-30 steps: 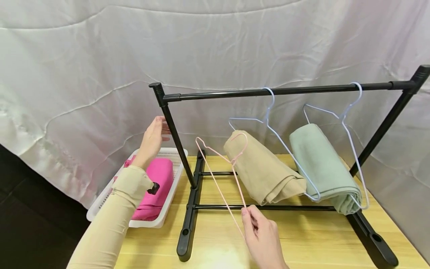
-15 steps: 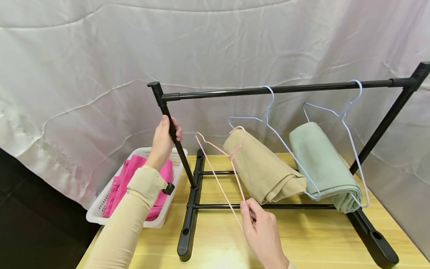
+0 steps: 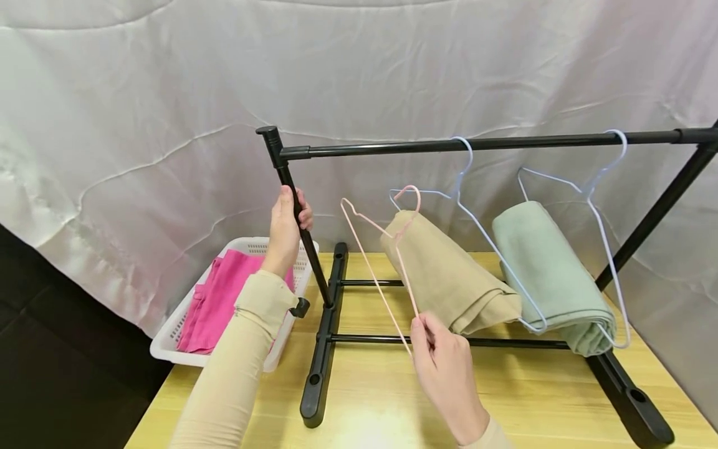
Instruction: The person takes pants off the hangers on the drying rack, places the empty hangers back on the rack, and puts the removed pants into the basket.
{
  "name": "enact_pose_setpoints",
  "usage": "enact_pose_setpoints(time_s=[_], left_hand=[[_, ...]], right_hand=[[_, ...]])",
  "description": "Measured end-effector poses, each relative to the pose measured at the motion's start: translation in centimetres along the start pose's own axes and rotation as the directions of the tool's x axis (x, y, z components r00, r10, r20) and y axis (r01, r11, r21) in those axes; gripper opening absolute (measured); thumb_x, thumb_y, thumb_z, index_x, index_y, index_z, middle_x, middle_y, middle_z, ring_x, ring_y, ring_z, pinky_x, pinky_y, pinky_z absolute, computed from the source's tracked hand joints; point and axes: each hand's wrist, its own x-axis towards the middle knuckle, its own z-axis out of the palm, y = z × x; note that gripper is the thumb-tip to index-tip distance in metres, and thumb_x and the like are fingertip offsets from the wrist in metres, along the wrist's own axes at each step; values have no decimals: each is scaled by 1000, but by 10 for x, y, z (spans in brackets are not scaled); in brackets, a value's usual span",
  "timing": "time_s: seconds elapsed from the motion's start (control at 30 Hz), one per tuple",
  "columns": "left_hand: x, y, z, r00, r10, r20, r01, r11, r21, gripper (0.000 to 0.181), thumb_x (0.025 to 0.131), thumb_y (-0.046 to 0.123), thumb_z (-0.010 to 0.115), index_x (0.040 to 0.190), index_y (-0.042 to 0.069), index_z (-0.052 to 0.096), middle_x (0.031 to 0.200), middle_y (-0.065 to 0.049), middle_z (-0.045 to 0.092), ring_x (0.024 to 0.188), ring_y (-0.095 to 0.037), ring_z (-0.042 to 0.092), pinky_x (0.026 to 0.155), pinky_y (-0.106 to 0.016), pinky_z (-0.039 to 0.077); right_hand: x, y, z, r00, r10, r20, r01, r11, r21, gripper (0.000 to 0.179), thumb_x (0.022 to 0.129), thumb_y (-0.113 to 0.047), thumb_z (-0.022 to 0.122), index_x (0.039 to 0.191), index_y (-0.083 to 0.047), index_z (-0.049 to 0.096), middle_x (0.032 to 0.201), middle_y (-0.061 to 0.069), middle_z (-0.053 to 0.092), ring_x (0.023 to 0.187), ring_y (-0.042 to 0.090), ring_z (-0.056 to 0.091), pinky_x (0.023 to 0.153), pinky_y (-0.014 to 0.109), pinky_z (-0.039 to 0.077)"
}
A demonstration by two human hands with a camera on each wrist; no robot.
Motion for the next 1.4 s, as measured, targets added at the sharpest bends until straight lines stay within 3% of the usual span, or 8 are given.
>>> enact_pose_setpoints(time_s=[0.4,0.87,1.17,1.4], left_hand=[[-6,-5,1,1000,7,-15,-7,1000,25,44,116,53,25,97,19,46,68,6,39,59,-9,37,60,-22,33],[-5,-7,3,1000,4,-29,-3,999,32,45,115,53,28,100,15,46,68,5,40,60,-11,37,61,-22,35],[-6,-8,2,1000,-3,-29,4,1000,31,45,114,56,29,100,17,47,69,6,40,60,-10,38,62,-23,35],[-6,-8,3,999,-11,-43,12,999,36,54,111,60,29,104,9,45,69,6,39,60,-9,38,62,-22,35]], right_hand=[[18,-7,-1,998,-54,20,55,997,-47,24,107,-8,61,85,-17,62,59,-17,33,51,-8,26,46,14,24],[55,-18,-6,994,-89,57,95,990,-109,24,110,-14,59,86,-14,58,59,-11,32,48,3,31,44,23,26],[75,-19,0,993,-96,70,104,986,-127,24,111,-17,56,88,-12,60,60,-4,41,51,13,40,50,30,36],[81,-16,7,995,-76,71,86,985,-148,21,110,-18,57,90,-11,63,60,-2,46,51,18,45,49,36,38]])
